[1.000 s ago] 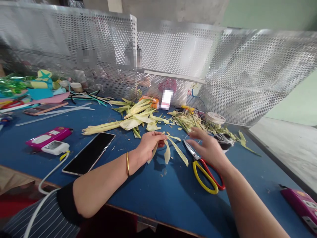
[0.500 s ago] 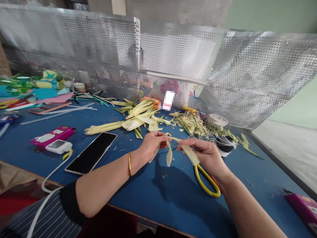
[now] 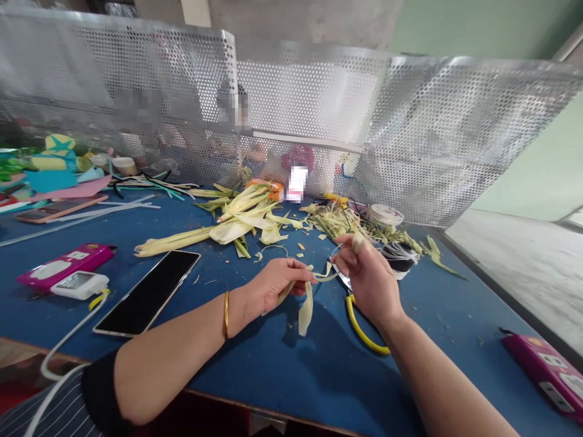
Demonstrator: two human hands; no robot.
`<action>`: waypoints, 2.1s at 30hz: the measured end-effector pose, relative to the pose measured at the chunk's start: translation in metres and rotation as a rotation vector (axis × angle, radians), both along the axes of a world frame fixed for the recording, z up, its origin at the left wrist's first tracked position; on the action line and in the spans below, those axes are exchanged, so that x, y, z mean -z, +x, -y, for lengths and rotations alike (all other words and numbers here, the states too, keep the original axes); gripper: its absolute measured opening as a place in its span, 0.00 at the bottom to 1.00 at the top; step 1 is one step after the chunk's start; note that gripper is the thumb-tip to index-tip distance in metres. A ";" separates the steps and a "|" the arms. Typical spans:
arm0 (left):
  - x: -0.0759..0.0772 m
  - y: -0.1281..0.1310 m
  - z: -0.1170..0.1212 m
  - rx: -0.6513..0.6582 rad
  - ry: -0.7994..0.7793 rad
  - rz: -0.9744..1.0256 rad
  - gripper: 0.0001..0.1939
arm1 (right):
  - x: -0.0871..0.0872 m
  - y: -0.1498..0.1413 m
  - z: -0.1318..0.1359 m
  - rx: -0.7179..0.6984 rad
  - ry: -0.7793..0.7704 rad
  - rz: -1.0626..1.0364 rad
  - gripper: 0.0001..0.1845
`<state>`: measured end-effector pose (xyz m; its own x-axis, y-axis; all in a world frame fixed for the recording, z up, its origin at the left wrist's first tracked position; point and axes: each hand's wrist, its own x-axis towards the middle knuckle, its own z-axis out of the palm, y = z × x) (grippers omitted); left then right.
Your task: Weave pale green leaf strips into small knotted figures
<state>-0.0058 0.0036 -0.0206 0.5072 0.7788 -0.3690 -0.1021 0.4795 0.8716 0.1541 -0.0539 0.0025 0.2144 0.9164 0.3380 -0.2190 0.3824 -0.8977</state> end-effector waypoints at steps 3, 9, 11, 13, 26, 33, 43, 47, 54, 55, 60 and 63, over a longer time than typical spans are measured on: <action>0.000 -0.001 -0.001 0.002 -0.002 0.019 0.15 | -0.001 0.000 -0.001 0.050 -0.033 0.009 0.22; -0.004 0.000 -0.001 -0.058 0.039 0.073 0.15 | 0.007 0.001 -0.002 0.227 -0.038 0.343 0.11; -0.007 0.001 0.000 -0.075 0.068 0.092 0.16 | 0.009 0.001 -0.002 0.231 -0.050 0.416 0.09; -0.008 0.001 0.000 -0.080 0.097 0.101 0.16 | 0.009 0.001 -0.002 0.272 -0.047 0.517 0.09; 0.000 0.001 0.000 -0.063 0.390 -0.005 0.17 | 0.011 -0.007 -0.004 0.161 -0.354 0.406 0.13; -0.004 0.003 0.005 -0.029 0.380 -0.037 0.15 | 0.012 -0.008 -0.004 0.168 -0.359 0.360 0.13; -0.005 0.002 0.009 -0.053 0.489 -0.149 0.10 | 0.014 -0.010 -0.004 0.175 -0.372 0.386 0.13; -0.004 0.004 0.009 -0.057 0.442 -0.164 0.05 | 0.024 -0.012 -0.006 0.210 -0.339 0.411 0.12; 0.003 0.005 0.008 -0.054 0.447 -0.196 0.02 | 0.032 -0.014 -0.007 0.195 -0.275 0.578 0.12; 0.004 0.004 0.007 -0.046 0.492 -0.222 0.02 | 0.031 -0.014 -0.006 0.197 -0.267 0.628 0.12; 0.006 0.000 0.006 0.024 0.707 -0.377 0.04 | 0.024 -0.013 -0.002 0.251 -0.256 0.774 0.12; 0.006 -0.001 0.007 0.035 0.760 -0.437 0.05 | 0.023 -0.011 -0.003 0.254 -0.204 0.802 0.12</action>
<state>-0.0063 -0.0035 -0.0264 0.4694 0.8797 0.0763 0.3195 -0.2498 0.9141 0.1427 -0.0511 -0.0205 0.1883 0.9322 0.3093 0.5804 0.1484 -0.8007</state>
